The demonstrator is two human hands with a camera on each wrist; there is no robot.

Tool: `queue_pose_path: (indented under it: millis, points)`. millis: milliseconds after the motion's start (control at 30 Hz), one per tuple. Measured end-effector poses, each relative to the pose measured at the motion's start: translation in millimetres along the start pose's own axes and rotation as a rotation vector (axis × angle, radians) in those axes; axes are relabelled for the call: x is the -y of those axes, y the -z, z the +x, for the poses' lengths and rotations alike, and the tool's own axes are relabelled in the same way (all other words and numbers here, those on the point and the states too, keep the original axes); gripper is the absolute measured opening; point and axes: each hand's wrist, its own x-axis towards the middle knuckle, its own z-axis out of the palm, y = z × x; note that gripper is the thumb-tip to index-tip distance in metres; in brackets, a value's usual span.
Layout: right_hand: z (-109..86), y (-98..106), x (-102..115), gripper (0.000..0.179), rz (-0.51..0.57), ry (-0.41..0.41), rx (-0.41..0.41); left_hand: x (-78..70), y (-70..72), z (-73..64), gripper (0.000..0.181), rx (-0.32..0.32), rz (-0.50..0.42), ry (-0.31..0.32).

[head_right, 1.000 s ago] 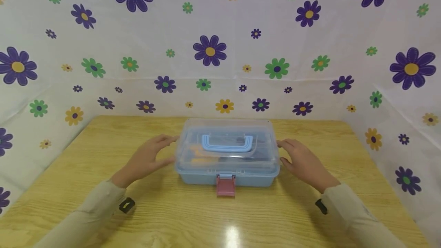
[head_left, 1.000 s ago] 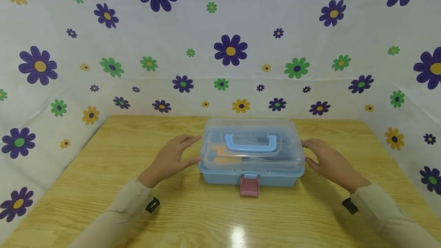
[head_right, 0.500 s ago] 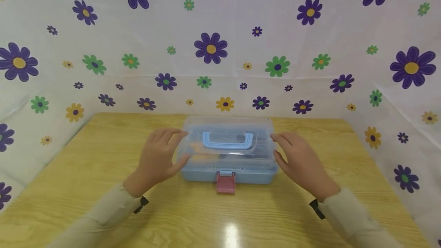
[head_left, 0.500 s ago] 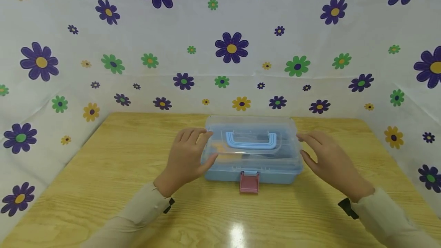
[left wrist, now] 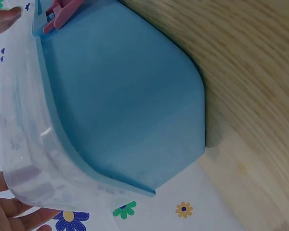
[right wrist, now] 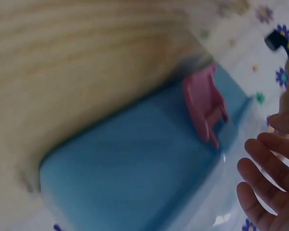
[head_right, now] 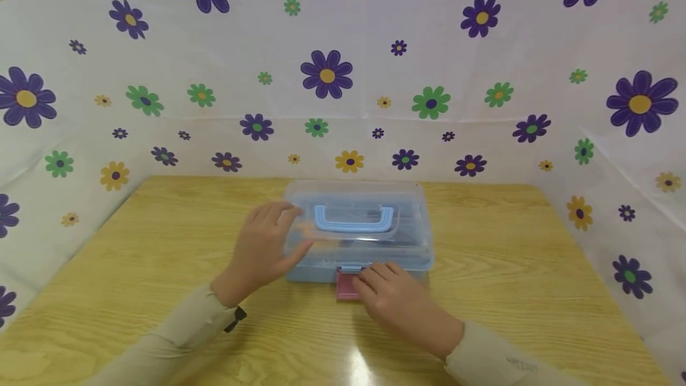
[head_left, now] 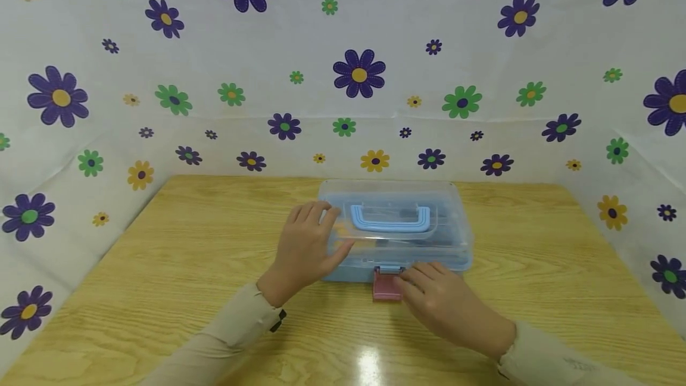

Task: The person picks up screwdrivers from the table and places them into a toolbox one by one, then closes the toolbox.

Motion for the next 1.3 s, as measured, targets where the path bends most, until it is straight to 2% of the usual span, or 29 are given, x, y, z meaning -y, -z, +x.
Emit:
queue_pose_path:
  millis: [133,300,433,700,867,1000,1100,1300]
  points:
    - [0.4,-17,8,0.046,-0.052,0.073,0.058,-4.2,-0.6,3.3,0.053,0.020,-0.009,0.015]
    - [-1.7,-27,11,0.010,-0.104,0.107,0.158,-9.3,-1.1,6.1,0.053,0.049,-0.037,0.035]
    - [-2.3,-30,14,0.020,-0.132,0.111,0.199,-10.6,-1.8,6.7,0.053,0.052,-0.041,0.040]
    - [-1.4,-31,18,0.014,-0.157,0.103,0.289,-10.6,-4.5,7.6,0.052,0.047,-0.005,0.003]
    - [-1.5,-31,19,0.015,-0.138,0.089,0.321,-11.7,-6.9,7.8,0.052,0.047,0.038,-0.017]
    - [-0.9,-27,20,0.017,-0.077,0.086,0.306,-11.9,-9.0,7.4,0.050,0.034,0.045,-0.033]
    - [1.0,-24,20,0.019,-0.011,0.075,0.236,-10.4,-10.8,7.1,0.049,0.020,0.054,-0.050]
    - [8.4,-16,16,0.037,0.142,0.027,0.077,-5.0,-13.4,9.5,0.054,0.013,0.084,-0.091]
